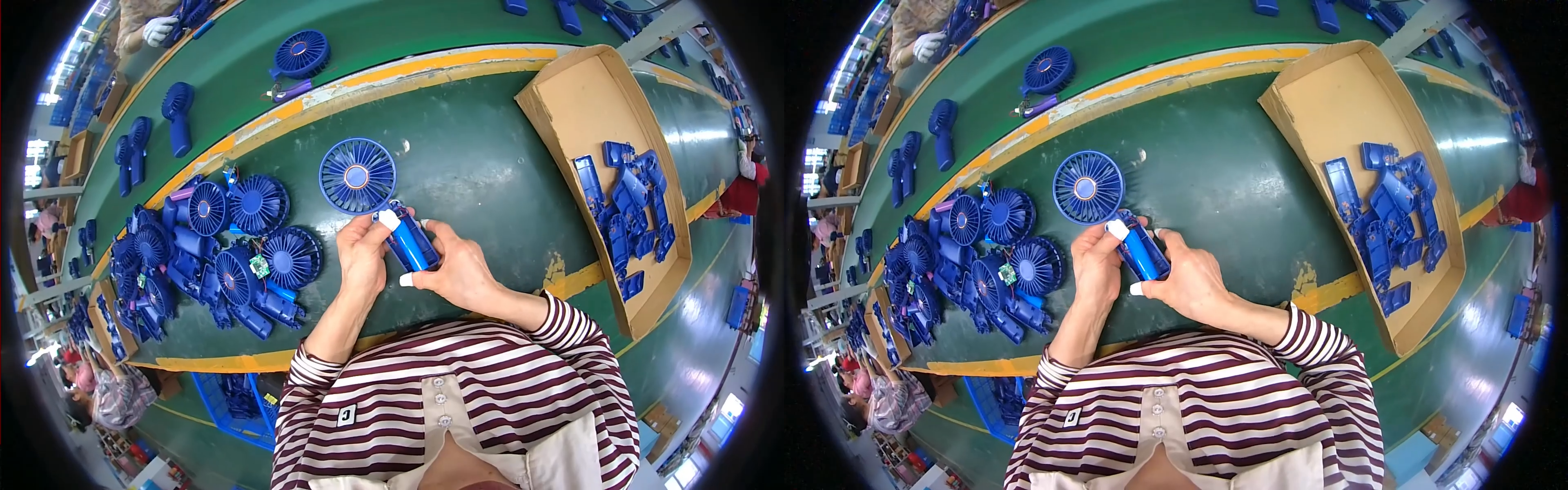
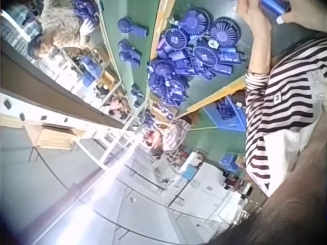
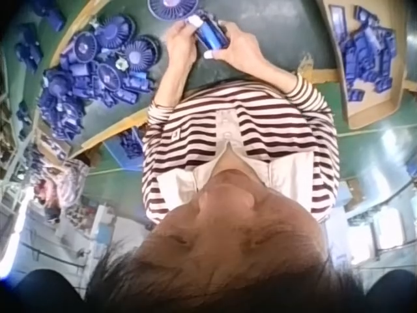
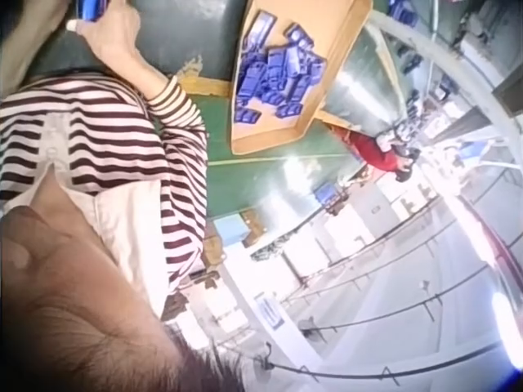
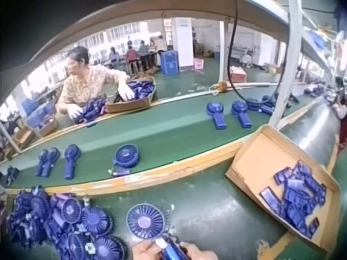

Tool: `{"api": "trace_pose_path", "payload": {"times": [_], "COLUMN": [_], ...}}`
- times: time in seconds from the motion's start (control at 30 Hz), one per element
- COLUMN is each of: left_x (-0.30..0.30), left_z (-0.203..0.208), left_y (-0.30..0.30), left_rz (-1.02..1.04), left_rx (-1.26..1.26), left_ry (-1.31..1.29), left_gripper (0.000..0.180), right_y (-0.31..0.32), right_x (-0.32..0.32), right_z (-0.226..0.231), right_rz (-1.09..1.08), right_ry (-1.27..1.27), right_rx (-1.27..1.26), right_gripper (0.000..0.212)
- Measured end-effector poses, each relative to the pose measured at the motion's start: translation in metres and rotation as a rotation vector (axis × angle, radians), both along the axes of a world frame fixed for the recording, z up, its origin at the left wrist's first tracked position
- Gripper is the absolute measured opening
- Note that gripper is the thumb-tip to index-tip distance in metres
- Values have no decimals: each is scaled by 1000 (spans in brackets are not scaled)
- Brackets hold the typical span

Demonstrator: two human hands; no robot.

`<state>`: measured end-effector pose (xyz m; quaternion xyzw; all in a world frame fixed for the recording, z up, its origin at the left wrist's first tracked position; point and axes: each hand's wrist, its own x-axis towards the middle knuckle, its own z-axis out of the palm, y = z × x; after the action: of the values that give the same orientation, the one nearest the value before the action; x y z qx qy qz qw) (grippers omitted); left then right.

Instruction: The person assembles handheld fans by inserting batteries and circuit boards into the fan handle casings and snapping the plastic covers onto the handles by hand.

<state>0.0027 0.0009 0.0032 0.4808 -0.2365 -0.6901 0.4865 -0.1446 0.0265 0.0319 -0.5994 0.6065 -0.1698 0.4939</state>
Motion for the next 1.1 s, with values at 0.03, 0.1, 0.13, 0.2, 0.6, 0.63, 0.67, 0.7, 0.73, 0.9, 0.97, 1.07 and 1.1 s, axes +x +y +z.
{"api": "trace_pose_path", "payload": {"times": [0.03,0.1,0.13,0.2,0.6,0.63,0.67,0.7,0.73,0.9,0.97,1.07,1.1], "left_x": [-1,-2,-3,-3,2,2,3,4,4,4,12,1,5], "left_z": [0,-2,-2,1,11,9,6,5,4,10,-6,6,2], "left_y": [2,4,5,7,4,4,5,5,6,6,10,12,11], "left_rz": [30,79,78,53,59,74,89,89,92,7,-78,-128,-137], "left_rx": [-19,-74,-75,-153,-165,-168,-171,-174,-149,-43,-22,-9,-21], "left_ry": [28,68,69,61,24,22,20,19,4,-3,-28,-68,-69], "left_gripper": [22,23,23,24,25,23,22,22,22,19,18,17,15], "right_y": [1,2,3,5,-11,-10,-9,-8,-9,-13,-16,-20,-23], "right_x": [0,0,1,2,-12,-11,-8,-5,-6,-14,-20,-28,-28], "right_z": [-3,-11,-12,-14,-3,-7,-13,-14,-11,-6,-9,-2,3], "right_rz": [-1,-83,-84,-87,16,34,52,21,22,378,585,786,871], "right_ry": [0,-102,-102,-126,-452,-481,-510,-477,-477,45,190,235,261], "right_rx": [-1,26,24,-2,-439,-454,-469,-563,-566,-1074,-1242,-1263,-1245], "right_gripper": [73,67,67,67,76,74,72,66,66,52,45,42,42]}}
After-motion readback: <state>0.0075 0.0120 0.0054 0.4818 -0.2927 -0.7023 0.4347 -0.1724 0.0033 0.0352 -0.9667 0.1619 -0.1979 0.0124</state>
